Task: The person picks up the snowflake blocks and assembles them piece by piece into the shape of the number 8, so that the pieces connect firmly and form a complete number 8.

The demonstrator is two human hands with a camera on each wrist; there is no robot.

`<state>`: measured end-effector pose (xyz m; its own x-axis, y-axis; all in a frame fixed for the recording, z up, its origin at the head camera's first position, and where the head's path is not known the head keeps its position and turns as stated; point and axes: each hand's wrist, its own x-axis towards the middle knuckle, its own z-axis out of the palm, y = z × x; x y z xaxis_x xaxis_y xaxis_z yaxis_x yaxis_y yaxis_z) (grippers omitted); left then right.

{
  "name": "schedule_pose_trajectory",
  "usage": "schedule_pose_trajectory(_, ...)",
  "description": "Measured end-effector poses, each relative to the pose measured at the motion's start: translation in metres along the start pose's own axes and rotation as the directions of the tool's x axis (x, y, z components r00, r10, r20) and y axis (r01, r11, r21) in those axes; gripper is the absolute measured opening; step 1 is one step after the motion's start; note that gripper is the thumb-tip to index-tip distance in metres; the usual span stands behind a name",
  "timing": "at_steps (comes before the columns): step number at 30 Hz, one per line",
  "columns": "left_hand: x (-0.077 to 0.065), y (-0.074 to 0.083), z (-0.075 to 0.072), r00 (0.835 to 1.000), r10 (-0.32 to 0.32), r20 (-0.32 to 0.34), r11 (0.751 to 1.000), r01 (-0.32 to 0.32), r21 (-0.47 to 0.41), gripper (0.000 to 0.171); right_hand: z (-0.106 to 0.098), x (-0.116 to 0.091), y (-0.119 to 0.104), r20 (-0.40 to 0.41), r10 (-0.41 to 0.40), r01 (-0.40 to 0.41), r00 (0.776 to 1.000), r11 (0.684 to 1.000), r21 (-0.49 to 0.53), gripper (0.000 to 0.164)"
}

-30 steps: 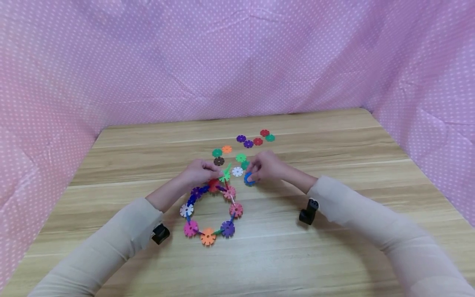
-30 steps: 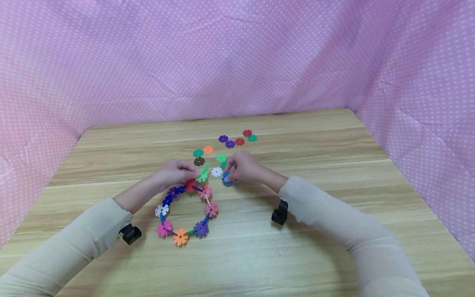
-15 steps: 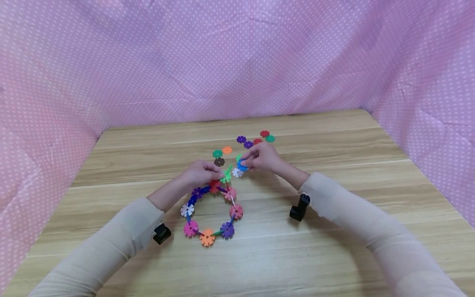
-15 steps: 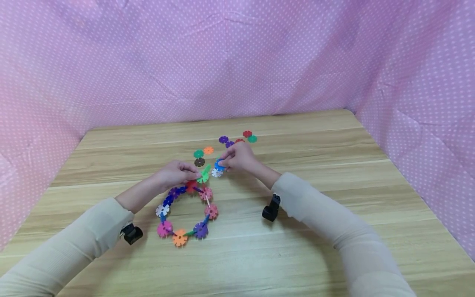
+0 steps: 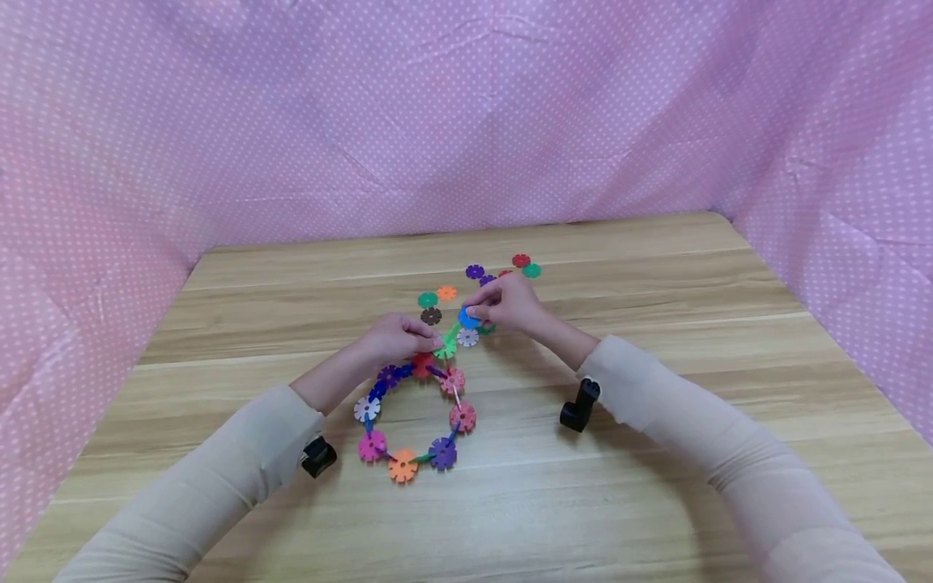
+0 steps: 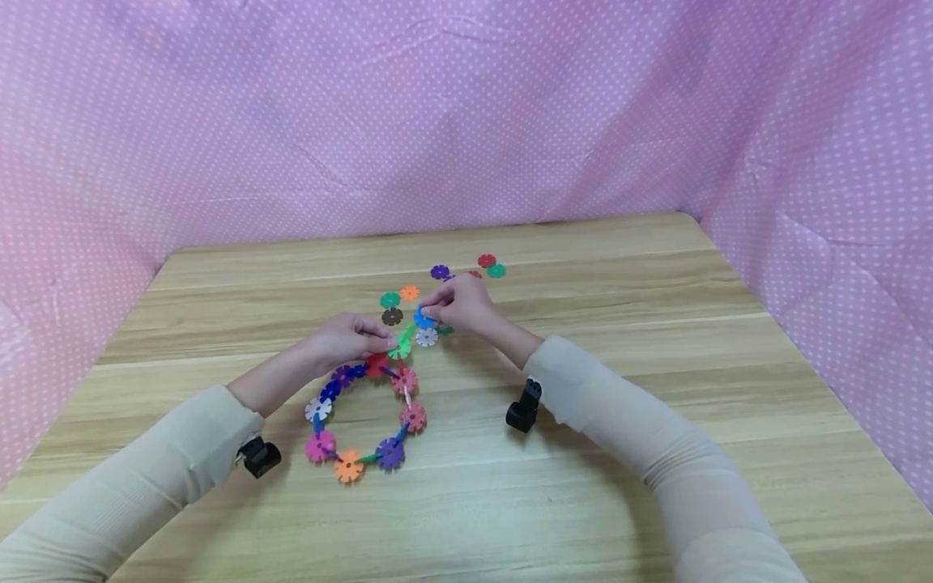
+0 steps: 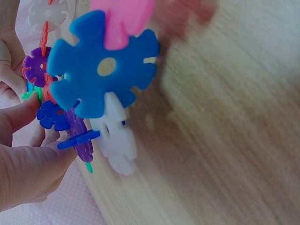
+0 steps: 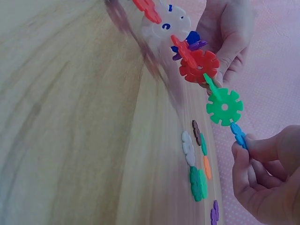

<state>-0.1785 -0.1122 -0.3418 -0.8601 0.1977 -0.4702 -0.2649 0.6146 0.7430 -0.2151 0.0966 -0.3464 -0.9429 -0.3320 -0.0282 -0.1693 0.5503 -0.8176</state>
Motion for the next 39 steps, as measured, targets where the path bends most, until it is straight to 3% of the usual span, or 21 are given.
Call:
schedule_pose_trajectory(6,-0.0025,0.0008,0.0006,1.0,0.001,0.004,1.0,-0.001,0.017,0.029,0.0,0.0006,0.0011,-0.001,-0.073,0.072,0.997,0.993,-0.088,0.012)
schedule_pose_trajectory(19,-0.0011,0.0001,0.004,1.0,-0.017,-0.009,0.999,0.018,0.033,0.029,0.0011,-0.0003,0.0032,0.048,-0.11,0.115,0.993,0.988,-0.101,0.013)
schedule_pose_trajectory(28,-0.0009,0.0021,0.0052,0.999,-0.039,-0.029,0.999,0.04,0.03,0.029,0.002,-0.0004,0.0063,0.077,-0.044,0.048,0.996,0.998,-0.049,0.015)
schedule_pose_trajectory(33,-0.0014,0.0019,0.0053,0.999,-0.04,-0.034,0.999,0.041,0.026,0.029,0.0011,-0.0001,0.0069,0.125,0.038,-0.037,0.991,0.999,-0.011,0.019)
schedule_pose_trajectory(39,-0.0012,0.0017,0.0056,0.998,-0.046,-0.032,0.999,0.046,0.011,0.029,0.0015,0.0,0.0052,0.093,0.157,-0.166,0.983,0.981,0.098,0.02)
